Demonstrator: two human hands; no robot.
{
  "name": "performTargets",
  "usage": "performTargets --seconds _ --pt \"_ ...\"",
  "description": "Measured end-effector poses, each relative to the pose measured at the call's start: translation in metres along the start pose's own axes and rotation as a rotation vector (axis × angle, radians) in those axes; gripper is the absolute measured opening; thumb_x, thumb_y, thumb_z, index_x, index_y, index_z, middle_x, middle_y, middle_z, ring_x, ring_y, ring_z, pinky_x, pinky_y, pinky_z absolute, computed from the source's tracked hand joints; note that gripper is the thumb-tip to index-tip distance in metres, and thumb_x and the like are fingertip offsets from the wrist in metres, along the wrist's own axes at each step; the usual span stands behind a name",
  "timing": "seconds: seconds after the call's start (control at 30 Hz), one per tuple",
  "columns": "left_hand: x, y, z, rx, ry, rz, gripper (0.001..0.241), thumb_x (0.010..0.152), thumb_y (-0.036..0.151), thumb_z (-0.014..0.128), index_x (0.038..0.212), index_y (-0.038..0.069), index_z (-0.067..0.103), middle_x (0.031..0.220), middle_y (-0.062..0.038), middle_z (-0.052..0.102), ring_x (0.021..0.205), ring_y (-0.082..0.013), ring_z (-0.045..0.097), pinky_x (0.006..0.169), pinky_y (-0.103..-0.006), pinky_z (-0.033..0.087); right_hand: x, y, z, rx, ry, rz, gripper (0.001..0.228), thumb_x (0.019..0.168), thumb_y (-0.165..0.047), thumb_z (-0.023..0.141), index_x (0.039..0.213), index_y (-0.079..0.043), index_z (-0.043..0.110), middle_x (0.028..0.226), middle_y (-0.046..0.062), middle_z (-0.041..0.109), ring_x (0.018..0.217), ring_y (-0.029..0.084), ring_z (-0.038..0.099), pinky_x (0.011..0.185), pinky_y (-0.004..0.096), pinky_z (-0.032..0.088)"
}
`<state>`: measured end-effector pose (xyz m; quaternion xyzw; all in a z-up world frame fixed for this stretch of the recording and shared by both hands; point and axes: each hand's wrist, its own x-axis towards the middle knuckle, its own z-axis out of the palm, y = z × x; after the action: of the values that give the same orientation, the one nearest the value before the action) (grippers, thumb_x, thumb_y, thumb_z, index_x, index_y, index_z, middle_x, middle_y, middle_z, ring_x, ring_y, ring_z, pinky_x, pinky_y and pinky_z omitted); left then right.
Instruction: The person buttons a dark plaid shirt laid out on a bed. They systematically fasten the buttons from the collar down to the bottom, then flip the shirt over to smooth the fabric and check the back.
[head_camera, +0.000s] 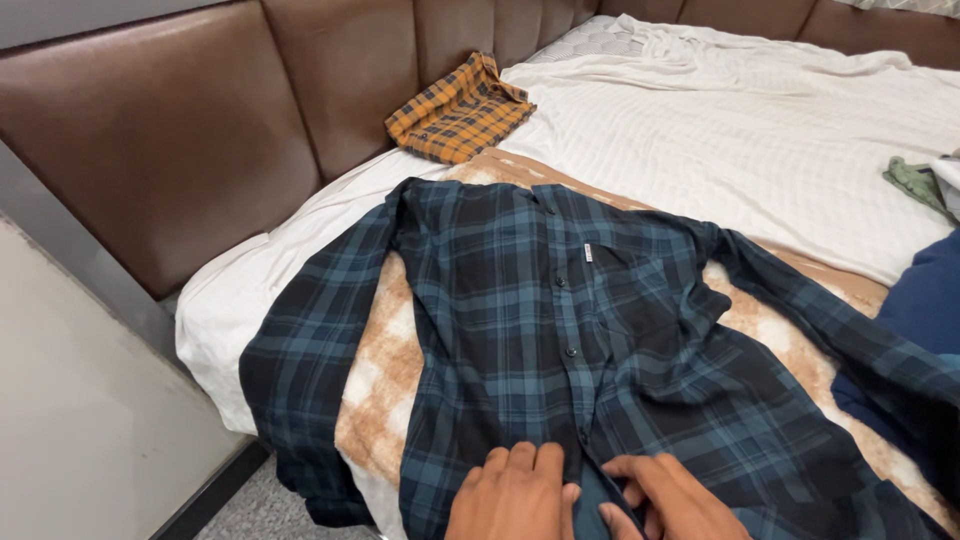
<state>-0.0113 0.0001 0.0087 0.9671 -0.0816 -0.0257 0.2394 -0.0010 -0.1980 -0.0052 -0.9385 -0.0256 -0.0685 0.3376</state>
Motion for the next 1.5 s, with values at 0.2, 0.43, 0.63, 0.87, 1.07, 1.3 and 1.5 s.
performTargets --seconds 0.2,0.43,0.63,0.87,1.07,1.3,1.5 --pt "-0.004 0.002 0.005 -0.022 0.054 0.153 0.039 0.085 0.025 0.072 0.117 0.005 0.061 0.109 -0.016 0.064 0.107 -0.0344 0.062 0.083 -0.0514 0.050 0.000 -0.017 -0.010 -0.147 -0.356 0.132 0.056 0.078 -0.030 0.089 0.130 -0.028 0.067 0.092 -0.003 0.065 0.056 0.007 0.063 0.057 0.024 0.058" --pt "-0.008 0.003 0.007 -0.019 0.156 0.273 0.025 0.081 0.021 0.072 0.098 0.002 0.071 0.108 -0.018 0.062 0.111 -0.0355 0.058 0.083 -0.0492 0.048 -0.009 -0.013 -0.004 -0.167 -0.294 0.137 0.050 0.079 -0.028 0.086 0.127 -0.027 0.071 0.092 -0.005 0.064 0.060 0.007 0.063 0.059 0.024 0.057" --pt "-0.013 0.017 -0.018 0.016 0.051 0.190 0.036 0.072 0.018 0.080 0.101 -0.001 0.067 0.109 -0.018 0.061 0.111 -0.0355 0.056 0.086 -0.0492 0.046 -0.012 -0.028 -0.012 -0.224 -0.317 0.137 0.048 0.083 -0.027 0.081 0.130 -0.026 0.069 0.098 -0.007 0.063 0.068 0.005 0.064 0.061 0.021 0.057" --pt "-0.016 0.018 -0.018 0.033 -0.031 0.095 0.039 0.074 0.012 0.079 0.106 -0.001 0.064 0.110 -0.018 0.062 0.110 -0.0352 0.057 0.088 -0.0479 0.045 -0.021 -0.026 -0.012 -0.134 -0.157 0.038 0.035 0.086 -0.025 0.077 0.120 -0.020 0.076 0.092 -0.003 0.070 0.072 0.009 0.069 0.064 0.025 0.059" --pt "-0.014 0.014 -0.006 -0.058 0.085 0.104 0.029 0.087 0.013 0.072 0.111 -0.001 0.064 0.102 -0.019 0.065 0.104 -0.0350 0.059 0.083 -0.0493 0.044 -0.018 -0.039 -0.014 -0.132 -0.172 0.128 0.026 0.090 -0.024 0.074 0.115 -0.018 0.078 0.089 -0.001 0.071 0.075 0.010 0.071 0.066 0.026 0.060" --pt "-0.022 0.016 -0.024 -0.029 0.110 0.149 0.025 0.076 0.008 0.072 0.100 0.001 0.067 0.101 -0.018 0.066 0.105 -0.0362 0.060 0.086 -0.0494 0.045 -0.024 -0.031 -0.013 -0.049 -0.140 0.020 0.027 0.088 -0.024 0.075 0.114 -0.016 0.078 0.090 -0.001 0.071 0.075 0.012 0.071 0.065 0.028 0.060" --pt "-0.029 0.022 -0.034 -0.030 0.122 0.215 0.029 0.068 0.006 0.071 0.095 0.000 0.066 0.103 -0.019 0.066 0.106 -0.0377 0.061 0.086 -0.0493 0.045 -0.026 -0.059 -0.022 -0.133 -0.148 0.061 0.029 0.089 -0.026 0.074 0.117 -0.017 0.077 0.091 0.001 0.075 0.078 0.015 0.070 0.067 0.030 0.059"
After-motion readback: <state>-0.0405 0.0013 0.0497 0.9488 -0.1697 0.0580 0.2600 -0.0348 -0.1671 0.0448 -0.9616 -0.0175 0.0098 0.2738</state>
